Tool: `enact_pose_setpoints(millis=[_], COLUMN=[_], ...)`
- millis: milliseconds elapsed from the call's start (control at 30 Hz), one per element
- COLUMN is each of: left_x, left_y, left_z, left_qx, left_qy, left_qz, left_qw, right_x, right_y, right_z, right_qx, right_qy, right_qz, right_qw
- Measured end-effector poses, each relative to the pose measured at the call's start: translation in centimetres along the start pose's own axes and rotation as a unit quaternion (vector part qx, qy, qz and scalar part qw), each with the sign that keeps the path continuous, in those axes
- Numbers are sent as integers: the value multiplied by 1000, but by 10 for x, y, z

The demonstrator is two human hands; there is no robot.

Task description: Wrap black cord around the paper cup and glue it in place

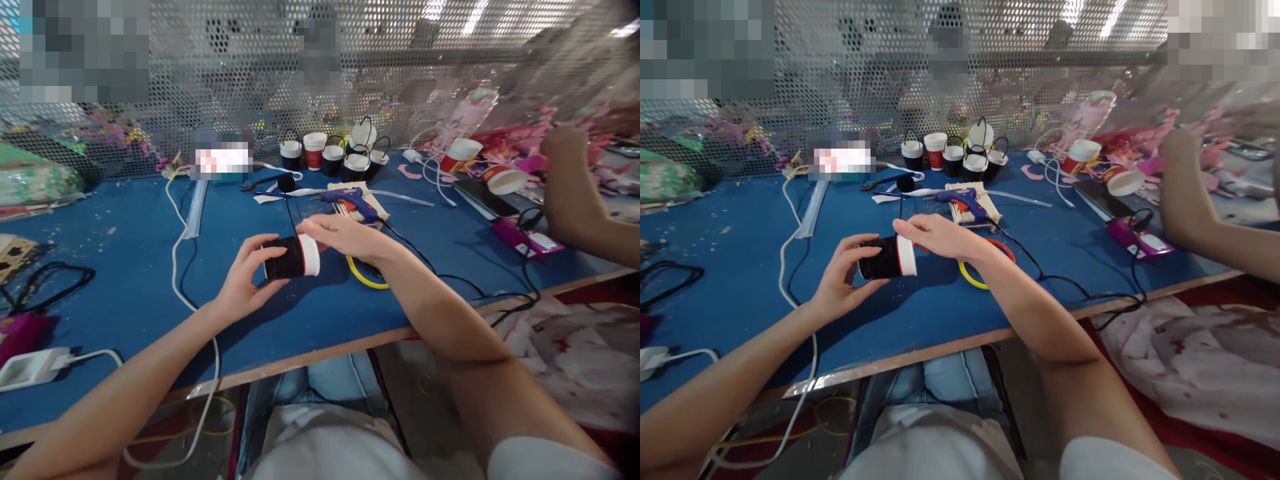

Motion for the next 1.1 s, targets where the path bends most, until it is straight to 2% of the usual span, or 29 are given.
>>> enact_pose_setpoints(millis=[67, 133, 233, 333, 400, 600, 700, 833, 1100], left_x=[2, 6, 11, 18, 20, 19, 19, 20, 19], left_y=[0, -1, -3, -5, -6, -5, -6, -6, -6], left_z=[-5, -9, -18, -25, -25, -18, -17, -17, -5], left_qx=[-22, -38, -104, -197, -226, -183, -168, -164, -96], left_qy=[-19, -31, -98, -183, -202, -128, -112, -124, -88], left_qz=[-6, -24, -51, -96, -116, -104, -106, -103, -125], left_qw=[1000, 999, 988, 958, 946, 969, 974, 973, 984], right_x=[4, 8, 9, 12, 13, 18, 17, 11, 12], right_y=[-3, -5, -7, -10, -10, -1, 7, 13, 25], right_z=[4, 9, 13, 13, 14, 17, 19, 11, 1], right_qx=[17, 29, -5, -48, -53, -38, -21, -41, -43], right_qy=[54, 80, 34, -22, -28, 26, 32, 36, 15], right_qz=[-60, -87, -66, -30, -17, 0, 36, 81, 73], right_qw=[997, 993, 997, 998, 998, 999, 999, 995, 996])
Point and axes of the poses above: each hand's wrist, its own y-axis towards the middle knuckle, its own x-axis out of the palm, z = x × y, the point moved 5 cm from there along y, towards the middle knuckle, and after that the axes turned 7 degrees about -x, right-handed, at the moved point
